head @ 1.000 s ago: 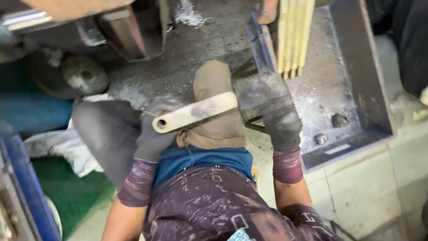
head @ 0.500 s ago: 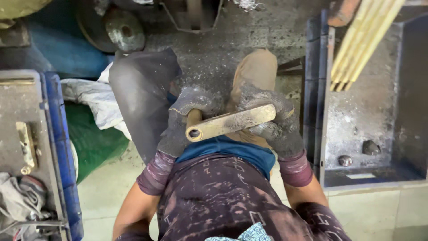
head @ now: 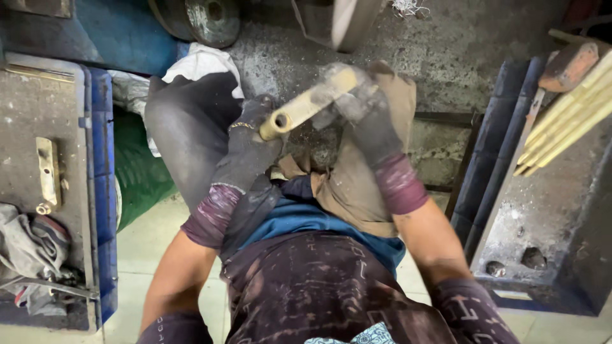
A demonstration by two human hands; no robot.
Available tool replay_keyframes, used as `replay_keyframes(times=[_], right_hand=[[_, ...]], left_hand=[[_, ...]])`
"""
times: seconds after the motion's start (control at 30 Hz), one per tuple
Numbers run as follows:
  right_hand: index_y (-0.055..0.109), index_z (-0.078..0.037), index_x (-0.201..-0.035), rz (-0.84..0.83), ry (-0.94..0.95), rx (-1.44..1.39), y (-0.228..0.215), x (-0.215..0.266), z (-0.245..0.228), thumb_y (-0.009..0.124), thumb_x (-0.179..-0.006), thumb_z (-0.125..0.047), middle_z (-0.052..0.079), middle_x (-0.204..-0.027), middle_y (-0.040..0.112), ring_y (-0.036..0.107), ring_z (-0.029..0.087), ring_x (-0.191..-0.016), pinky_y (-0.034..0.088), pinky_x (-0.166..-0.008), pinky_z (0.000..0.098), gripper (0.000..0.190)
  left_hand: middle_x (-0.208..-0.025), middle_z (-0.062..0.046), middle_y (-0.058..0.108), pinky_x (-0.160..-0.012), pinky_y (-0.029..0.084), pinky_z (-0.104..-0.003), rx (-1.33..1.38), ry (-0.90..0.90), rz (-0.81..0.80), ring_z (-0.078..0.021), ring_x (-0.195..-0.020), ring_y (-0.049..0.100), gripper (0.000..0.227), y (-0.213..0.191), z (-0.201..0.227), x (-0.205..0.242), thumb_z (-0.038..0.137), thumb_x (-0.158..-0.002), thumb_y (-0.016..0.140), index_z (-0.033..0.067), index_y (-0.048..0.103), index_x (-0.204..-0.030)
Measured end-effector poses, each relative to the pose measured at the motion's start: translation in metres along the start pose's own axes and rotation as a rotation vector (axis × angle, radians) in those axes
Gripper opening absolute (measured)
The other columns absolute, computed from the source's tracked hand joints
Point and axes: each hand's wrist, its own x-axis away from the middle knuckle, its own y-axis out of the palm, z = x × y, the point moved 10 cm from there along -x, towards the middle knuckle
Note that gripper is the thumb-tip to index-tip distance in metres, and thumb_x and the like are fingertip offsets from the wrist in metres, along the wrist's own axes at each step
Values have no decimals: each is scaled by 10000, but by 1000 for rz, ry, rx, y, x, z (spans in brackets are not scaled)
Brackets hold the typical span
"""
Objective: The person sits on the floor and uses a bench grinder to smooth and shape brass-colored metal parts. They hold each part with both hands, rotate it to grind different edges, and place finished pieces into a nearby blue bin.
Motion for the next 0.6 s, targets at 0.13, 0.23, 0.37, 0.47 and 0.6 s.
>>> replay_keyframes(times=[0.13,0.23,0.37,0.47,0.6], right_hand=[[623,-19,-1336,-30,136,22,38,9,35,617,-942,28,154,-1330,664,618,318,-1281,498,-1106,384,397],[567,27,-1370,1,269,-169,40,11,45,636,-928,9,173,-1327,653,605,335,-1282,456,-1117,380,448],[598,-10,-1223,-24,604,-44,14,9,58,798,-867,-214,91,-1075,720,712,274,-1017,521,-918,353,457],[607,24,-1200,12,553,166,-16,-5,36,891,-822,-338,80,-909,735,700,316,-880,449,-932,452,595],[685,-68,-1130,-72,483,268,-17,-23,19,851,-832,-348,74,-943,748,700,286,-903,422,-964,461,440]], left_hand=[[-1096,-185,706,-863,562,-419,-75,-129,-44,-367,-1029,702,397,6,-9,-8,143,-787,844,63,719,-1155],[-1109,-161,705,-851,570,-407,10,-282,-107,-331,-1019,724,435,13,-21,-7,152,-793,789,76,681,-1207],[-1104,-175,711,-849,564,-415,-28,-248,-132,-352,-1025,708,428,10,-11,-12,176,-812,800,63,683,-1208],[-1090,-184,723,-823,564,-414,8,-200,-114,-346,-991,710,448,5,3,-16,162,-815,797,45,669,-1228],[-938,-146,749,-714,580,-384,50,-473,-190,-253,-803,733,449,12,-9,-14,148,-768,794,52,673,-1190]])
